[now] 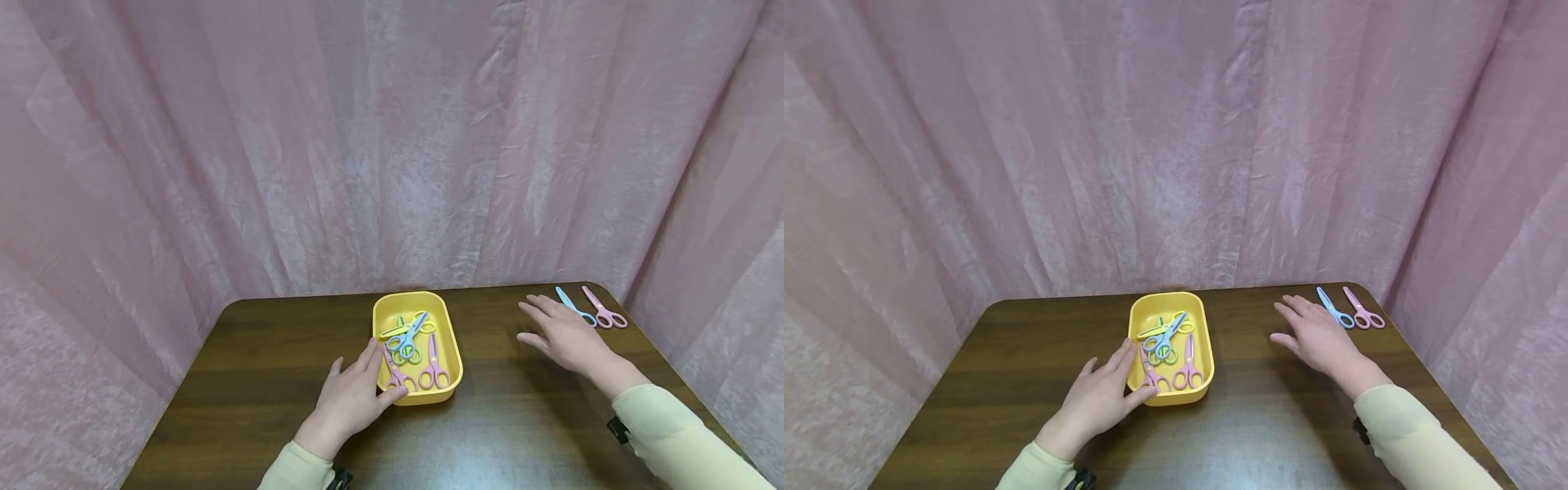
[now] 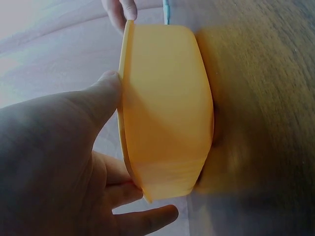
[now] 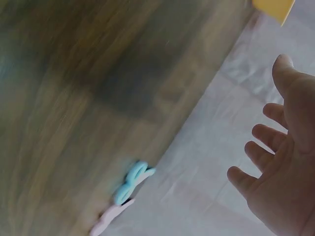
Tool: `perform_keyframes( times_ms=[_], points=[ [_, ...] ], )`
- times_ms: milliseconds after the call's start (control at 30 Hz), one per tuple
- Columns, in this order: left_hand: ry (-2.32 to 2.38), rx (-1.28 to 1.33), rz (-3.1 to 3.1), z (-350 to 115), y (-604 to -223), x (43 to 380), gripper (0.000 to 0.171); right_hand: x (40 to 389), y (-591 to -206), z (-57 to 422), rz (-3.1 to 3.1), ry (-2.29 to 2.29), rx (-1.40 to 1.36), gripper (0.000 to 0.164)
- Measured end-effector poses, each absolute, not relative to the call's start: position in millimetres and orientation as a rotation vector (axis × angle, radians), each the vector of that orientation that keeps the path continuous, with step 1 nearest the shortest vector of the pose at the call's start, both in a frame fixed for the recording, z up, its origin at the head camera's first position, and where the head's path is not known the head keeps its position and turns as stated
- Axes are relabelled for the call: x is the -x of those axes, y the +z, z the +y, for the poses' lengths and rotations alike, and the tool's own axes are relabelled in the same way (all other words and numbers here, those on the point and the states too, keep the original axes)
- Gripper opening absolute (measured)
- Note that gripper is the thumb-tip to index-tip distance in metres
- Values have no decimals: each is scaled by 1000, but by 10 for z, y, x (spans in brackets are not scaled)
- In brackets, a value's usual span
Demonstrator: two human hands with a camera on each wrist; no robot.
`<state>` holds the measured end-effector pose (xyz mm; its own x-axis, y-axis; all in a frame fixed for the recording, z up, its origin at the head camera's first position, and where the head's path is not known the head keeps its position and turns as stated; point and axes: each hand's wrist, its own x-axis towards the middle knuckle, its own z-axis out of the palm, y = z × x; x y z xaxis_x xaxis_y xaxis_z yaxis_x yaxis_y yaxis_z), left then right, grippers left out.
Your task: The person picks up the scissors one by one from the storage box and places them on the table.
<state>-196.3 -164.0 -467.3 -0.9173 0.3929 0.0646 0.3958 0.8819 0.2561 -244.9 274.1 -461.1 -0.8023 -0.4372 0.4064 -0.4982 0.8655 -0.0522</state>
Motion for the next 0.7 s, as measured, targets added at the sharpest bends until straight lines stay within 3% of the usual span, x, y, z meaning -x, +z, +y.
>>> perform_keyframes(
  times_ms=[700],
  points=[
    [-386,633,-3014,-1636,-4699,1974,99,2175,-4444,1884,-2677,235,-823,75]
  ],
)
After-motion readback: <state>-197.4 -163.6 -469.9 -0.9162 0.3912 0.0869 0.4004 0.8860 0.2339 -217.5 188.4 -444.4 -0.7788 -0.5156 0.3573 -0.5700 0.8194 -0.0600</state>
